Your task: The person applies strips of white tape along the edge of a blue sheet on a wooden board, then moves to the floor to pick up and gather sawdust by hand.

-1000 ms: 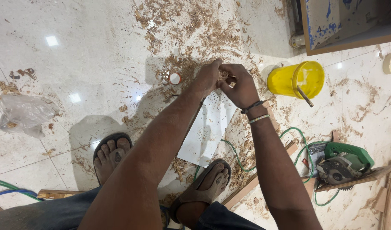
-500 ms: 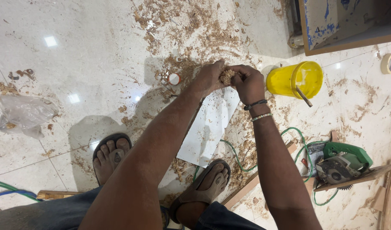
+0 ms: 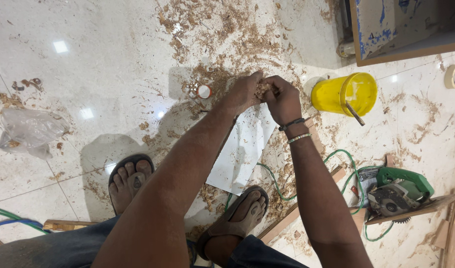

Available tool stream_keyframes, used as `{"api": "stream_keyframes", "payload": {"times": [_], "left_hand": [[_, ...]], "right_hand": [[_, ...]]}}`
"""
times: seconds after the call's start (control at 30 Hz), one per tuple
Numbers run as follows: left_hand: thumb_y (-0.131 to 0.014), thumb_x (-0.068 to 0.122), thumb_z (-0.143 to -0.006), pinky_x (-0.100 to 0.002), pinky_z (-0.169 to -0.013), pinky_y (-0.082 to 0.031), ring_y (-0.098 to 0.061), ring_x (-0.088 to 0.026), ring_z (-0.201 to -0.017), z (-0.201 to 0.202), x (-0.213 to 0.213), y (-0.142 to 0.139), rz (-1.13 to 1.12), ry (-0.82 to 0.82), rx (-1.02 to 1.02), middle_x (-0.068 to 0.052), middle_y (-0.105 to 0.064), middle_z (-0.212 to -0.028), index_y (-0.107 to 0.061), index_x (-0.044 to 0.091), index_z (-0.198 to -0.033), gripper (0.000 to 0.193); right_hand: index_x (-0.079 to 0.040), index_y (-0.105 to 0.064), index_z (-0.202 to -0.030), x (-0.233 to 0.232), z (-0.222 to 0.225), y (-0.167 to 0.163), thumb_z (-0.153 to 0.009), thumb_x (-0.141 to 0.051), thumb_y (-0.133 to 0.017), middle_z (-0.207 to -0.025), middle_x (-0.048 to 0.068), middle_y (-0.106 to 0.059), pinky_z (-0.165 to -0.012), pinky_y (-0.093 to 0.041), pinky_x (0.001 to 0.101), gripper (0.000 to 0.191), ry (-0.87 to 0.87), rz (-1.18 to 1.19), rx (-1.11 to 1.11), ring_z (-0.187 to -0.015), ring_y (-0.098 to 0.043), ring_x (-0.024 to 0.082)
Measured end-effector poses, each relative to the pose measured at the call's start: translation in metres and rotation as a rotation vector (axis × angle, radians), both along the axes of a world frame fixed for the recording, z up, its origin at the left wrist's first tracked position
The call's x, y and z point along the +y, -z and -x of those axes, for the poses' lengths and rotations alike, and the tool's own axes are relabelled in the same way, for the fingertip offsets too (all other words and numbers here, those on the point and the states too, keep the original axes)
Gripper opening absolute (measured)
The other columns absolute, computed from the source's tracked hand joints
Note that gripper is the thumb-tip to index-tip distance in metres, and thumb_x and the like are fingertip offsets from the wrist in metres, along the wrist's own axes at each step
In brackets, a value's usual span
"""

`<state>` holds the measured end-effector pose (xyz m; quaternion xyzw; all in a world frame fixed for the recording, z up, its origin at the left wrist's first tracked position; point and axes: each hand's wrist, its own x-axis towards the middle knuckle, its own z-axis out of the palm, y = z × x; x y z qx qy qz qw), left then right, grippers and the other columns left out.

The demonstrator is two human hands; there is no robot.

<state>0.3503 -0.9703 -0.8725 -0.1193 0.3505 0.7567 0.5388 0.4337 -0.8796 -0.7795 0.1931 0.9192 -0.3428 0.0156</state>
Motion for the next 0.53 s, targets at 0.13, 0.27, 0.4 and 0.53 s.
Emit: {"api": "stream_keyframes", "payload": {"times": [0.13, 0.27, 0.4, 0.53], "left_hand": [[-0.048, 0.034, -0.104, -0.048, -0.086, -0.065, -0.068, -0.026, -0.089, -0.001, 0.003, -0.005, -0.055, -0.018, -0.002, -0.018, -0.063, -0.102, -0.059, -0.007, -0.112, 0.044], [-0.045, 0.035, -0.104, -0.048, -0.087, -0.064, -0.068, -0.025, -0.087, 0.001, 0.001, -0.012, -0.018, 0.021, 0.032, -0.017, -0.063, -0.102, -0.060, -0.006, -0.112, 0.044], [-0.046, 0.034, -0.104, -0.047, -0.091, -0.064, -0.069, -0.026, -0.093, 0.001, 0.001, -0.013, -0.018, 0.008, 0.012, -0.018, -0.063, -0.108, -0.058, -0.007, -0.118, 0.045], [-0.049, 0.037, -0.105, -0.046, -0.094, -0.061, -0.057, -0.034, -0.124, 0.001, 0.001, -0.007, -0.053, 0.011, -0.016, -0.025, -0.038, -0.145, -0.043, -0.008, -0.139, 0.057]], "right_hand": [[-0.005, -0.076, -0.110, 0.010, -0.002, 0.001, -0.094, 0.004, -0.058, -0.085, 0.009, -0.076, -0.068, -0.058, 0.0291, 0.025, 0.028, 0.052, 0.009, -0.073, -0.071, 0.015], [-0.003, -0.075, -0.112, 0.017, 0.000, 0.001, -0.095, 0.007, -0.051, -0.092, 0.007, -0.077, -0.070, -0.061, 0.0258, 0.031, 0.049, 0.188, -0.012, -0.077, -0.075, 0.011], [-0.003, -0.076, -0.115, 0.021, -0.001, 0.001, -0.094, 0.009, -0.053, -0.092, 0.007, -0.078, -0.073, -0.062, 0.0260, 0.033, 0.048, 0.173, -0.005, -0.079, -0.075, 0.011], [-0.004, -0.076, -0.113, 0.018, 0.000, -0.003, -0.097, 0.005, -0.061, -0.088, 0.007, -0.077, -0.071, -0.063, 0.0259, 0.024, 0.105, 0.182, -0.043, -0.077, -0.075, 0.010]]}}
